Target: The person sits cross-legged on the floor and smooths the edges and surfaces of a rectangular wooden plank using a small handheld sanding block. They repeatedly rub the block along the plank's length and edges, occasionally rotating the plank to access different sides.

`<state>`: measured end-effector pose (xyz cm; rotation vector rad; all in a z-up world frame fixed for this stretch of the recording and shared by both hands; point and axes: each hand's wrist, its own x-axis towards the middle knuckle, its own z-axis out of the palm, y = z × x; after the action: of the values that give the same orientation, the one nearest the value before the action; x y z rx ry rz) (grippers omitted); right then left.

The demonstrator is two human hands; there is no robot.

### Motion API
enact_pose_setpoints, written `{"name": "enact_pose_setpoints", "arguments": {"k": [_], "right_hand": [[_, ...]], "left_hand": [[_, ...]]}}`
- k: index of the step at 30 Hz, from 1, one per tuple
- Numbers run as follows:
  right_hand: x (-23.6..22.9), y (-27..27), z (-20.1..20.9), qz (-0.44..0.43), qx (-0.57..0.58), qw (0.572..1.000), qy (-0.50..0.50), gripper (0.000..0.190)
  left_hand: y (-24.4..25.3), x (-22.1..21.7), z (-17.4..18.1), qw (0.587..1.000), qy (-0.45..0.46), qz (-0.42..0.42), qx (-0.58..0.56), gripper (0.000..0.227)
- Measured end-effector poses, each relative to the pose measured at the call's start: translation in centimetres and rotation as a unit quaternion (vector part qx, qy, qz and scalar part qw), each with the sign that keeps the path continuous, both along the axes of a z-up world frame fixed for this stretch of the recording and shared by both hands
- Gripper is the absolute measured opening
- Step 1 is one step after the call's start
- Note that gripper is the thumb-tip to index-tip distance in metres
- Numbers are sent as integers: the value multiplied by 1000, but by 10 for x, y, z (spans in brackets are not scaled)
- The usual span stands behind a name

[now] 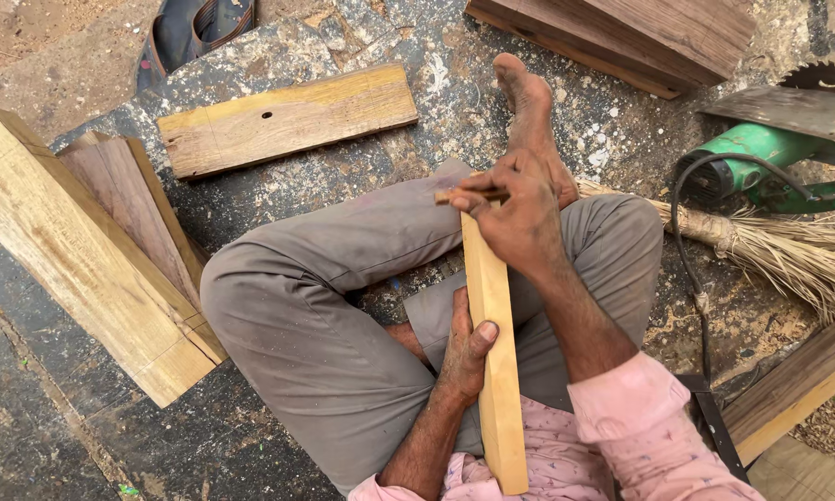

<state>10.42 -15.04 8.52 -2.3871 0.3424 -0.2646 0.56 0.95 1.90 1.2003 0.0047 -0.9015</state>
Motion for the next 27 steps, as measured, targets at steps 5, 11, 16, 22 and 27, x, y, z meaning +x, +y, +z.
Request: {"name": "enact_pose_setpoints", "arguments": {"k": [5,11,16,22,27], "right_hand": [[33,-20,-23,-32,143,988,47,27],[4,-14,-22,-33,114,992,29,26],[-30,13,2,-27,28,999,-2,30],[34,-14,-17,-48,89,994,31,29],[38,-40,-3,-133,188,973,-3,25]], "left_hand": [[-2,0,-1,1000,8,11,2,113],[1,-2,-1,1000,7,2,9,114],[-3,-1,-5,999,41,13,-24,114],[-4,-8,-10,998,42,23,-36,114],[-5,-8,-11,997,41,41,-54,110]]}}
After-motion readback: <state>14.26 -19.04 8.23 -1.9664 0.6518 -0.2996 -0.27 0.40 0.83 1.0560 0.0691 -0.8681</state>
